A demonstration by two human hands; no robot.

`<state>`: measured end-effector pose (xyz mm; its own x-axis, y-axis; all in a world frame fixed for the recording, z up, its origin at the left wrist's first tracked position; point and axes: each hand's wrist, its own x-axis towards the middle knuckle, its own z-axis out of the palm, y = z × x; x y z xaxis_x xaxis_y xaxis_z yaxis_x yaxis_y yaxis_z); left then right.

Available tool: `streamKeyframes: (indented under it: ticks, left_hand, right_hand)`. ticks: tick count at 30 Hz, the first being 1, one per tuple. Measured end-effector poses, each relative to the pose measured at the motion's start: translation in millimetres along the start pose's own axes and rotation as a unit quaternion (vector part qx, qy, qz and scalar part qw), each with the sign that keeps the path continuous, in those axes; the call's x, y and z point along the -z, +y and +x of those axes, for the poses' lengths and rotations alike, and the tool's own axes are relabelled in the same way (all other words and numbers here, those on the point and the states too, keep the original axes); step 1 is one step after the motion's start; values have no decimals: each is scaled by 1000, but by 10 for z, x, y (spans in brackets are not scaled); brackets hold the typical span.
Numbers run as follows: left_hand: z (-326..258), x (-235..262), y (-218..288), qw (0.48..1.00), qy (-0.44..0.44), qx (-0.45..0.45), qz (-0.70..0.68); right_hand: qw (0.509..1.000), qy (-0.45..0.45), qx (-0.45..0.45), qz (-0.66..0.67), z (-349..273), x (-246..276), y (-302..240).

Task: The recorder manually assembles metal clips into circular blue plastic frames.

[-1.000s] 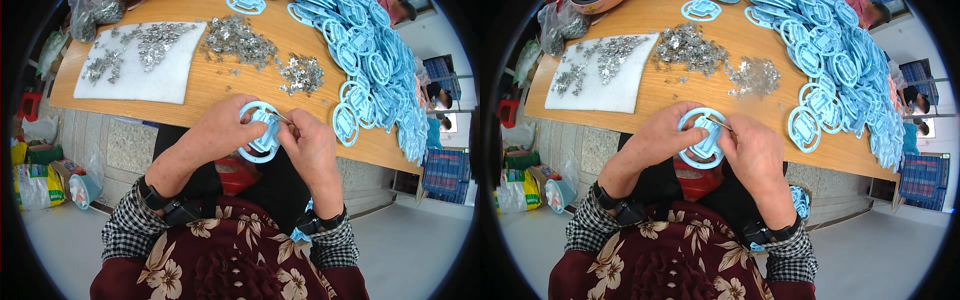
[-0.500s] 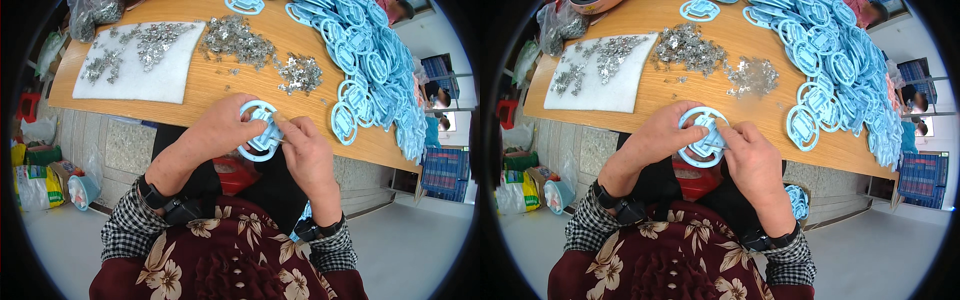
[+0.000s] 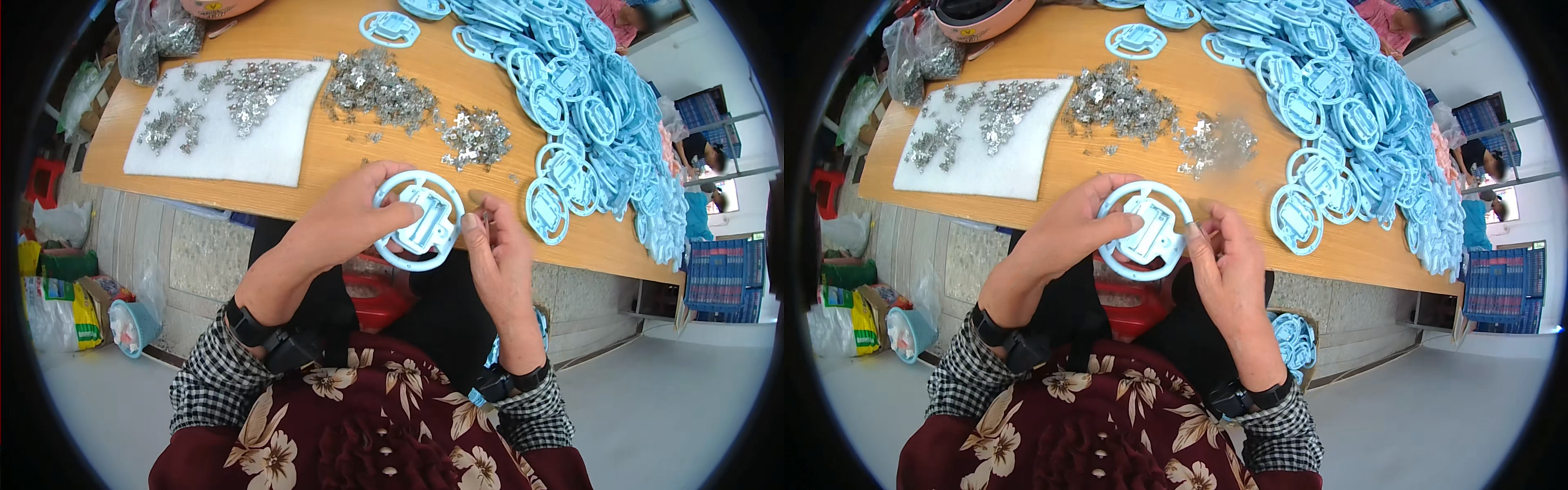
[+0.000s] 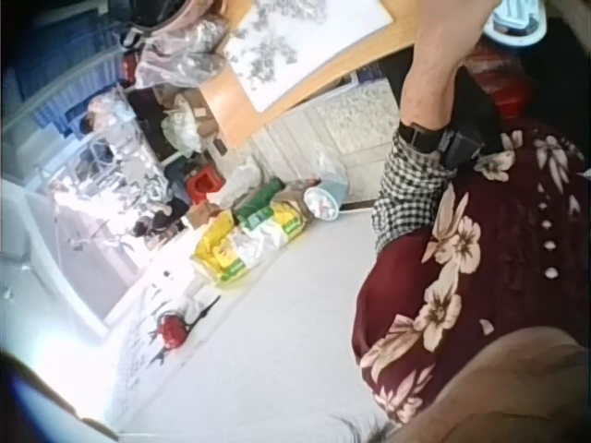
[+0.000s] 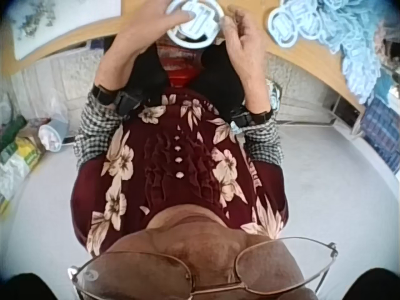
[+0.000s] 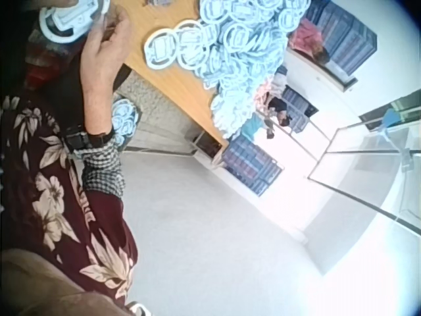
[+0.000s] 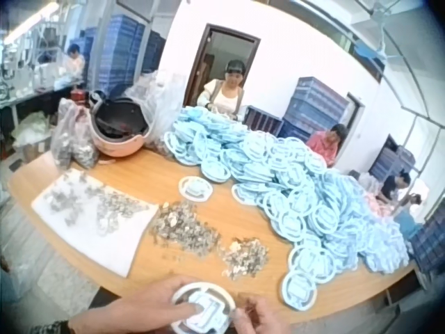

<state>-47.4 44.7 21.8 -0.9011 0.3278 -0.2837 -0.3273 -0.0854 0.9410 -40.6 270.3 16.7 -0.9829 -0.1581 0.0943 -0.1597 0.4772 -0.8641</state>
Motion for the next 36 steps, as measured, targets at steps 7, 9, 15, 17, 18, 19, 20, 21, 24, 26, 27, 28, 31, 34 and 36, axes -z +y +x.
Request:
streamKeyframes:
  ticks: [7,9,15,17,18,19,20,21,24,26,27,28,31,34,36]
  left_hand:
    - [-92,-77,-148,996,-4,-81,33]
    - [-117,-101,-106,987,22,-99,126]
    - [-104,-176,-188,886,68,-268,372]
    - [-79,-142,-298,945,61,-223,233]
    - [-72,-122,-332,980,40,-156,119]
    - [-64,-96,-372,996,18,-87,3]
    - [-48,-60,-431,995,-3,-81,-59]
    - [-58,-65,-414,990,-22,-62,-121]
    - [-82,-68,-403,969,-70,-31,-235]
    - [-100,-76,-395,971,-71,-41,-224]
    - [-105,-90,-379,972,-73,-46,-219]
    - [-112,-103,-368,969,-75,-42,-232]
    - [-121,-137,-363,962,-75,-45,-258]
    - [-117,-150,-403,963,-69,-69,-253]
    - [-120,-139,-426,966,-70,-76,-237]
  right_hand:
    - [921,-125,-185,320,-60,8,-82]
    - [933,-136,-176,284,-62,26,-116]
    - [945,-136,-158,250,-125,63,-267]
    - [946,-92,-114,289,-157,27,-282]
    - [945,-66,-93,308,-173,22,-282]
    - [957,-61,-67,275,-176,9,-238]
    - [968,-55,-40,242,-173,-14,-158]
    - [977,-47,-14,208,-170,-23,-106]
    - [996,-61,27,54,-185,-32,-153]
    - [997,-44,45,-39,-208,-87,-247]
    - [997,-30,60,-40,-205,-107,-270]
    - [996,-16,76,-40,-195,-123,-286]
    - [993,-4,115,-26,-168,-211,-275]
    - [986,2,158,-55,-156,-266,-187]
    - [981,5,175,-79,-161,-284,-181]
